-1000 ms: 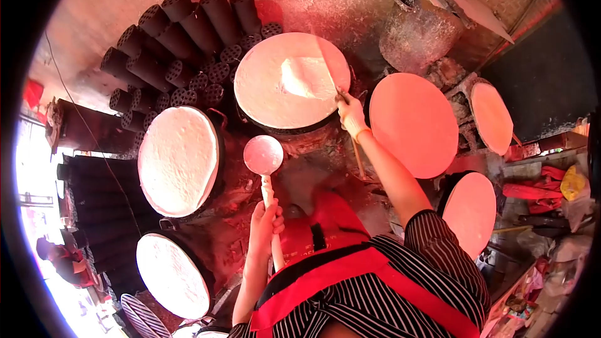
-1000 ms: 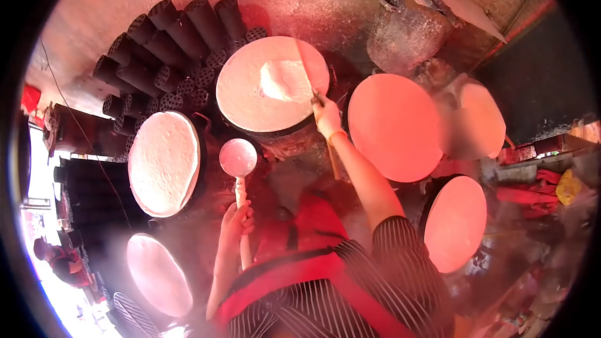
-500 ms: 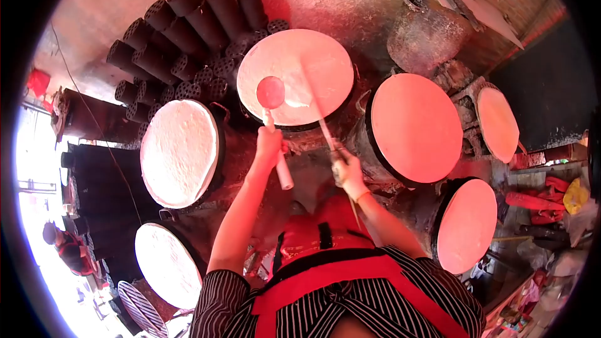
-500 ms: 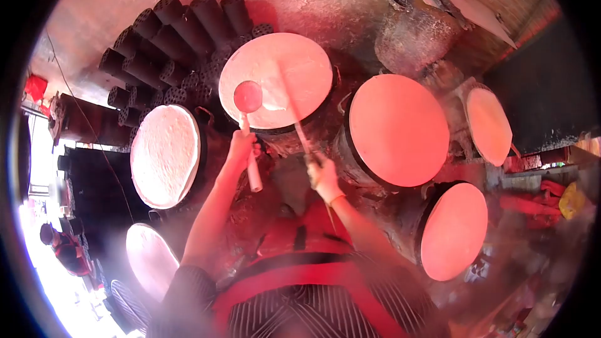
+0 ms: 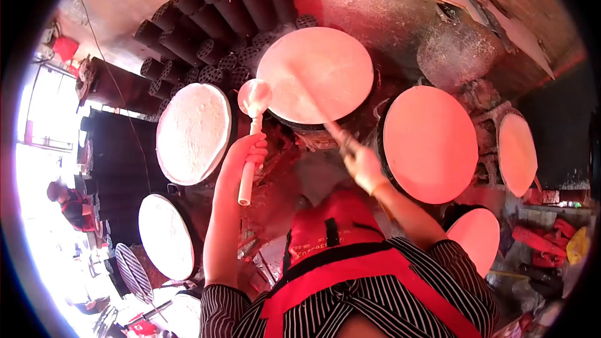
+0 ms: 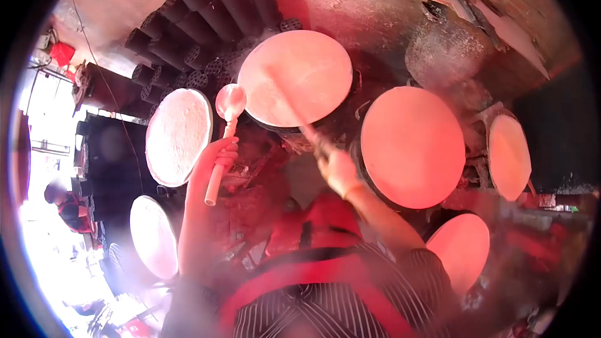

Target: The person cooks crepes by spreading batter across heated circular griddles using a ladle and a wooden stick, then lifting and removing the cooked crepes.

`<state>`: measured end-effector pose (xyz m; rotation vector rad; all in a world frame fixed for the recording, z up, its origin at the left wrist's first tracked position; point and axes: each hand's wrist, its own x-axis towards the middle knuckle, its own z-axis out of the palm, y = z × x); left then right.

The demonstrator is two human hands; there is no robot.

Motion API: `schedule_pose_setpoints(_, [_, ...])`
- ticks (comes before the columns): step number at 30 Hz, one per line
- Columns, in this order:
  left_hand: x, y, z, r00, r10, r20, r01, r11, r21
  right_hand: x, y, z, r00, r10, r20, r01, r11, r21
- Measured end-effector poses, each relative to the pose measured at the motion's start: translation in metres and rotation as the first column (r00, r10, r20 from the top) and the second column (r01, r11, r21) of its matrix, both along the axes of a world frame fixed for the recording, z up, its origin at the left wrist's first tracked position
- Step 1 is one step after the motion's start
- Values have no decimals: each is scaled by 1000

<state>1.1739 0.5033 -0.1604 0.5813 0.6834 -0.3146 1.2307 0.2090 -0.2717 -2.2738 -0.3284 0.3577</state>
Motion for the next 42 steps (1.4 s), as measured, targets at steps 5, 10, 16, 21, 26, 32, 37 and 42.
schedule_pose_setpoints(5, [0,31,-3,991,94,-95,-90,995,45,-3,-4,9,999,2,-45,11,959,282])
schedule_pose_setpoints(10, [60,73,-2,996,78,-42,-62,952,299,-15,-10,33,971,120,-208,-151,978,-141])
schedule_pose_setpoints(16, [204,121,-22,992,-65,105,16,911,412,-8,27,2,968,-7,-252,142,841,522])
schedule_pose_setpoints(21, [288,138,-88,975,-197,100,56,657,752,97,105,12,859,-184,-478,459,690,559])
schedule_pose_setpoints(26, [289,123,-108,994,-103,48,4,459,889,139,143,-37,983,-169,-73,184,877,443])
schedule_pose_setpoints(32, [248,160,-90,981,180,-72,-190,815,-548,109,148,22,747,-86,-660,458,786,415])
schedule_pose_setpoints(37, [151,132,-15,954,68,292,-23,987,-157,139,96,29,974,-93,-208,214,684,697])
schedule_pose_setpoints(42, [130,107,6,978,146,152,-76,917,-391,158,67,27,995,97,-20,-92,981,173])
